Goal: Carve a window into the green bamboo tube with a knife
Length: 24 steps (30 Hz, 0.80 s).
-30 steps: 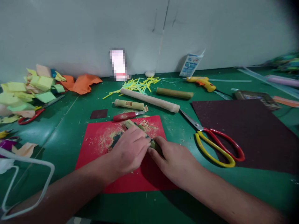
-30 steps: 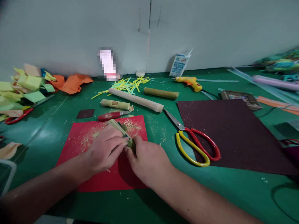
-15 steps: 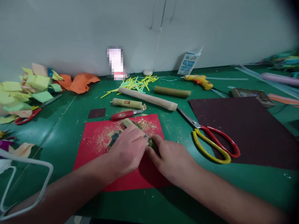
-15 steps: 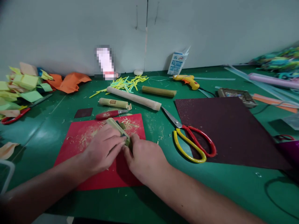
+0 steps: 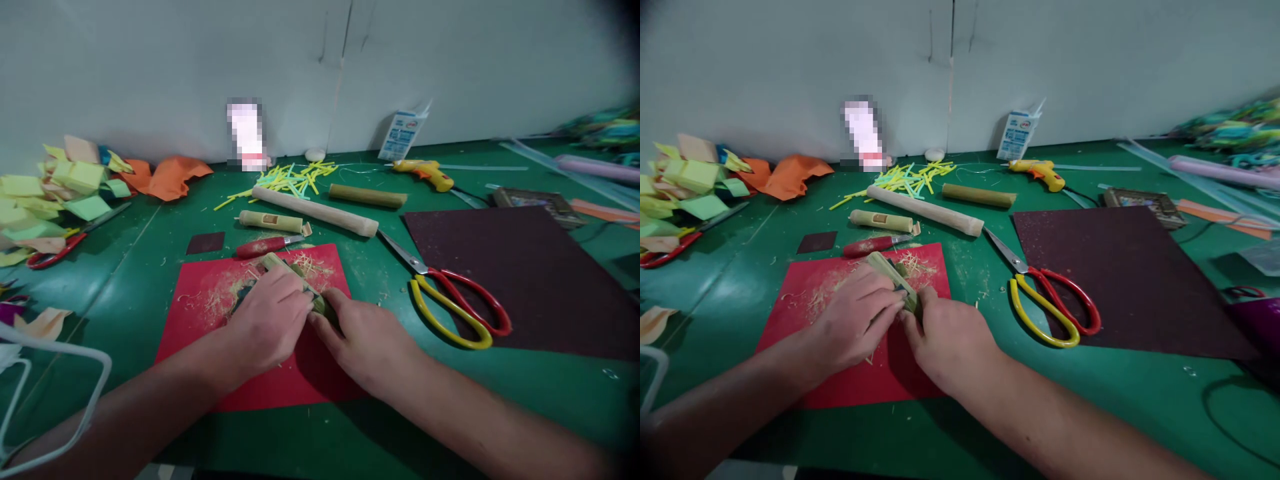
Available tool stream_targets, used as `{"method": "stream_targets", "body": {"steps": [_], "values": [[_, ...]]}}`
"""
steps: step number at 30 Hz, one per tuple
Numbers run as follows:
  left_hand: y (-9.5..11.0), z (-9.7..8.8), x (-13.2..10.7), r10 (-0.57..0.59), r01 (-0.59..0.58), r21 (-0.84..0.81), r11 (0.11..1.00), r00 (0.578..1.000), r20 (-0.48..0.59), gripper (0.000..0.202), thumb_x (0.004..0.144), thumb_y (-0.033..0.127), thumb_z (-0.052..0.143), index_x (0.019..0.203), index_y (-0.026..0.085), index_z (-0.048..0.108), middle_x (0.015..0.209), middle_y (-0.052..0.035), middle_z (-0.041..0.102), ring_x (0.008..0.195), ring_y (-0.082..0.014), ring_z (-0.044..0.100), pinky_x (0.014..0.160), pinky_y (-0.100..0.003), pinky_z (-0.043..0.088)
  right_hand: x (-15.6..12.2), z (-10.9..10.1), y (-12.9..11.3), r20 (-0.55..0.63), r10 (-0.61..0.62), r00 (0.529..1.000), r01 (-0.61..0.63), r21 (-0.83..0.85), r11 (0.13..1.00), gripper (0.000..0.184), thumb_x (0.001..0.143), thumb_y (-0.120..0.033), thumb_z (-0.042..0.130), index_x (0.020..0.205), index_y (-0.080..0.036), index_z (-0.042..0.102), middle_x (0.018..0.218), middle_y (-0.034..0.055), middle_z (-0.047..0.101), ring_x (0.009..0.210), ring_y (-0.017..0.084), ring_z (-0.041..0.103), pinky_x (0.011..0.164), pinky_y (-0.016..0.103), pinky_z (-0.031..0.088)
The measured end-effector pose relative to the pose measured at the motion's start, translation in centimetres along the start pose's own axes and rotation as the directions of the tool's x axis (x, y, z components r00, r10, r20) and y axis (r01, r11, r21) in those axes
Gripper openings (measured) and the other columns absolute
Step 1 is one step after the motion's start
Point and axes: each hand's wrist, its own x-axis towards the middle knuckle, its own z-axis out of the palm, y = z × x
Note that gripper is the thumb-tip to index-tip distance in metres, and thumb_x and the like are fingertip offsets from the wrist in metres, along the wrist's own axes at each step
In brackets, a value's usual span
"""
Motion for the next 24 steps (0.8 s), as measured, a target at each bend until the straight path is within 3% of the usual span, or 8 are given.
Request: {"method": "stream_targets", "body": {"steps": [4, 8, 12, 22, 24], "values": [[0.02, -0.05, -0.01, -0.02, 0.02, 0.012, 1.0, 0.998, -0.056, 0.023, 0.087, 0.015, 0.043, 0.069, 0.014, 0.057, 0.074, -0.0064, 0.054, 0.074, -0.0183, 0.045, 0.069, -0.036, 0.038, 0.04, 0.15, 0.02, -0.016, 0.005, 1.0, -0.005, 0.001, 1.0, 0.031, 0.089, -0.043, 0.032, 0.096, -0.021, 0.053, 0.075, 0.0058, 0.067, 0.064, 0.022, 0.062, 0.05, 0.029, 0.025], [-0.02, -0.02, 0.06, -0.006, 0.006, 0.005, 1.0, 1.0, -0.013, 0.023, 0.088, 0.015, 0.042, 0.07, 0.015, 0.057, 0.075, -0.0058, 0.055, 0.073, -0.0179, 0.045, 0.069, -0.036, 0.038, 0.14, 0.15, -0.02, -0.013, 0.0, 1.0, 0.0, -0.006, 1.0, 0.031, 0.089, -0.043, 0.032, 0.095, -0.02, 0.053, 0.075, 0.0063, 0.067, 0.064, 0.021, 0.062, 0.049, 0.028, 0.025], [-0.17, -0.01, 0.01, -0.023, 0.024, 0.014, 1.0, 0.998, -0.063, 0.021, 0.087, 0.015, 0.044, 0.071, 0.015, 0.057, 0.075, -0.0061, 0.055, 0.074, -0.0181, 0.046, 0.07, -0.036, 0.038, 0.1, 0.08, -0.07, -0.014, 0.005, 1.0, -0.005, -0.012, 1.0, 0.031, 0.089, -0.042, 0.033, 0.097, -0.02, 0.053, 0.073, 0.006, 0.067, 0.063, 0.021, 0.062, 0.049, 0.028, 0.025], [0.21, 0.14, 0.2, 0.023, -0.023, 0.018, 1.0, 1.0, 0.021, 0.022, 0.085, 0.013, 0.043, 0.067, 0.015, 0.055, 0.074, -0.006, 0.054, 0.072, -0.0178, 0.045, 0.068, -0.036, 0.038, 0.12, 0.15, -0.08, -0.017, -0.014, 1.0, 0.014, -0.012, 1.0, 0.03, 0.089, -0.04, 0.033, 0.096, -0.02, 0.053, 0.075, 0.0066, 0.067, 0.064, 0.021, 0.062, 0.049, 0.028, 0.025], [-0.05, 0.09, 0.28, 0.031, -0.031, 0.018, 0.999, 1.0, -0.006, 0.022, 0.086, 0.014, 0.044, 0.067, 0.016, 0.055, 0.073, -0.0058, 0.054, 0.071, -0.0176, 0.045, 0.069, -0.036, 0.038, 0.03, 0.03, -0.09, -0.011, -0.004, 1.0, 0.004, -0.014, 1.0, 0.031, 0.089, -0.041, 0.032, 0.097, -0.02, 0.053, 0.075, 0.0065, 0.067, 0.063, 0.021, 0.062, 0.049, 0.028, 0.025]]}}
